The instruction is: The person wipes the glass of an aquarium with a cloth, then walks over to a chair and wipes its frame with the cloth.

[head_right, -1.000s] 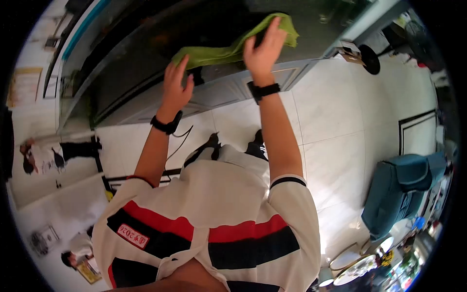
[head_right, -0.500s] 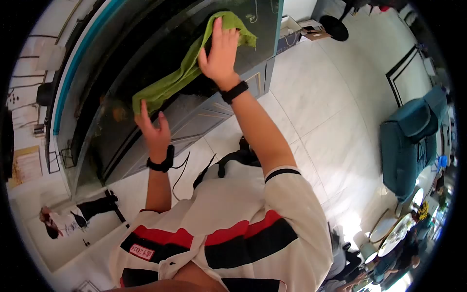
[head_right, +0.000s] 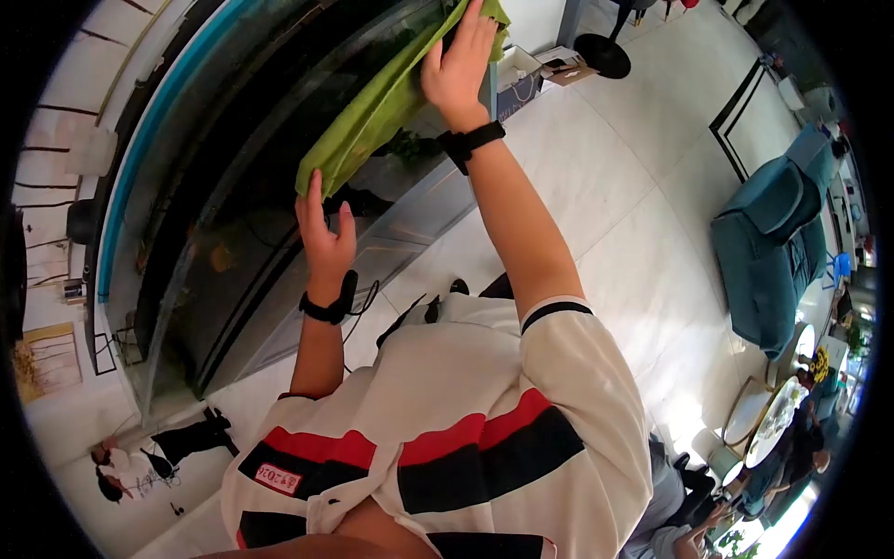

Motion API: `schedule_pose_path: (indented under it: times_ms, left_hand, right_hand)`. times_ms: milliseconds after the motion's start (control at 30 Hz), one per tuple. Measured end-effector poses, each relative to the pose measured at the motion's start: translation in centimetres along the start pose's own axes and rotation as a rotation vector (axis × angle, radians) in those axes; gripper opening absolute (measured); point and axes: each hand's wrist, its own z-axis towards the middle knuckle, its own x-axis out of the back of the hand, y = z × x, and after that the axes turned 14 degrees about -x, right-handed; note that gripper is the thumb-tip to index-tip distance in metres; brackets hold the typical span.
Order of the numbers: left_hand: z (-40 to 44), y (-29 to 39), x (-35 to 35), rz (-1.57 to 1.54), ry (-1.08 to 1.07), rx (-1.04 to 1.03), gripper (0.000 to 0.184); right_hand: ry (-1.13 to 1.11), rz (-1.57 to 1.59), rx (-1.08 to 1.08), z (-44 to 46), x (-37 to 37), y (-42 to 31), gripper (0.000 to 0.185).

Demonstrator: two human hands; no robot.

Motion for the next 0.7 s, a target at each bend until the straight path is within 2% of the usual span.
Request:
schedule_pose_path:
  times_ms: [100,167,267,300,333,400,433,533,700]
  left_hand:
    - [1.5,0.6,-2.3,0.101,0.023,-0.070,0.060]
    - [2.4,1.4,-3.7,0.137,0.015,-0.018,0.060]
    - [4.3,1.9,-5.9,0.180,0.049,0.011,0.050]
    - [4.6,1.8,-6.4,0.215,0.035,0.015,0.047]
    - [5.1,2.0,-7.2,0.249,0.017,0.017,0.045]
    - [6.1,2.5,-9.0,0.266,0.045,0.039,0.038]
    - [6.4,2.7,-9.5,0.272,0.026,0.072,0.038]
    - [6.3,3.0,-11.1,0.303,-0.061,0.194,0.036]
    - [6.0,3.3,-13.7,0.292,-0.141,0.398,0.034]
  right_hand:
    - [0.011,0.061,-0.010,2.3,0.4,0.9,0.066]
    - [-0.005,0.151,-0.021,3.8,1.0,1.8,0.066]
    - [-0.352,0.467,-0.248,3.7,0.0,8.1,0.066]
    - [-0.085,0.386,-0.070,3.1,-0.9,8.1,0.041]
    - [-0.079,0.437,-0.143,2.3,-1.0,9.1,0.036]
    - [-0.183,0.452,-0.219,0.1,-0.6,11.8,0.039]
    - [-0.278,0.399,-0.332,-1.9,-0.4,13.6,0.043]
    - [-0.415,0.313,-0.412,-4.9,1.0,17.5,0.046]
    - [-0.795,0.243,-0.596,-7.1,2.6,23.3,0.048]
